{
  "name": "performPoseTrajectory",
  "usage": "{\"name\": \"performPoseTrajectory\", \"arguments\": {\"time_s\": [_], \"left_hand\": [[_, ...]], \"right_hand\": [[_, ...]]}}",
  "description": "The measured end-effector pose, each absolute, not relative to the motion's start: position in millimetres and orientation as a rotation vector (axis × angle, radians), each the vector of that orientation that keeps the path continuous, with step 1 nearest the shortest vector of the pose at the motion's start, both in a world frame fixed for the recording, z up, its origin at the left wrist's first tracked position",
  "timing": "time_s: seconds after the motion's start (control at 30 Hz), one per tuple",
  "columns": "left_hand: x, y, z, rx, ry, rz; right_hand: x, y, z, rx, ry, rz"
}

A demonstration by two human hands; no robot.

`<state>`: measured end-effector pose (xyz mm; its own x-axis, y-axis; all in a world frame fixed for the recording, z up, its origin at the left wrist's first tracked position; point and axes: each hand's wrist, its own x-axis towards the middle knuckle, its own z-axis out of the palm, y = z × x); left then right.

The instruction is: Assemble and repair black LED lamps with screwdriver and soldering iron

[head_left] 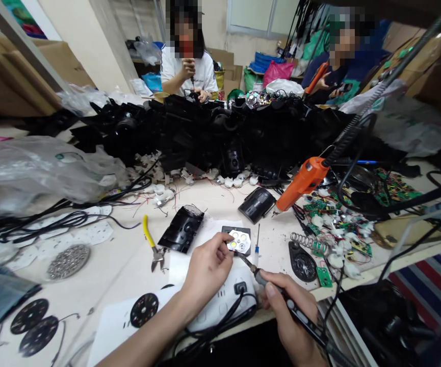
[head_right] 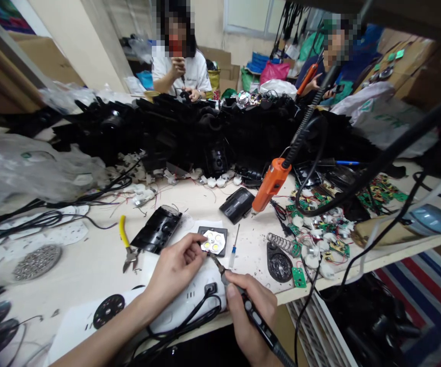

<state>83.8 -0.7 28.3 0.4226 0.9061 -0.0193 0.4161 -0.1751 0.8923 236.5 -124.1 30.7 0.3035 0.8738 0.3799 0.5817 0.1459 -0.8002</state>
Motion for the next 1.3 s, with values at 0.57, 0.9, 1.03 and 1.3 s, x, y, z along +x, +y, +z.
{"name": "performPoseTrajectory", "arguments": {"time_s": [0.57, 0.9, 1.03, 1.3], "left_hand": [[83.3, -0.2, 31.5, 1.776, 1.147, 0.674], [82.5, 0.4, 29.7, 1.767, 1.143, 0.677], [82.7, 0.9, 30.4, 1.780, 1.138, 0.670], [78.4, -2.8, 30.1, 1.895, 1.139, 0.682]], "right_hand": [[233.9, -124.0, 33.6, -1.529, -1.358, 0.386], [236.7, -140.3, 35.7, -1.605, -1.294, 0.348], [238.5, -144.6, 35.2, -1.621, -1.304, 0.318], [241.5, -143.8, 36.5, -1.588, -1.279, 0.345]]}}
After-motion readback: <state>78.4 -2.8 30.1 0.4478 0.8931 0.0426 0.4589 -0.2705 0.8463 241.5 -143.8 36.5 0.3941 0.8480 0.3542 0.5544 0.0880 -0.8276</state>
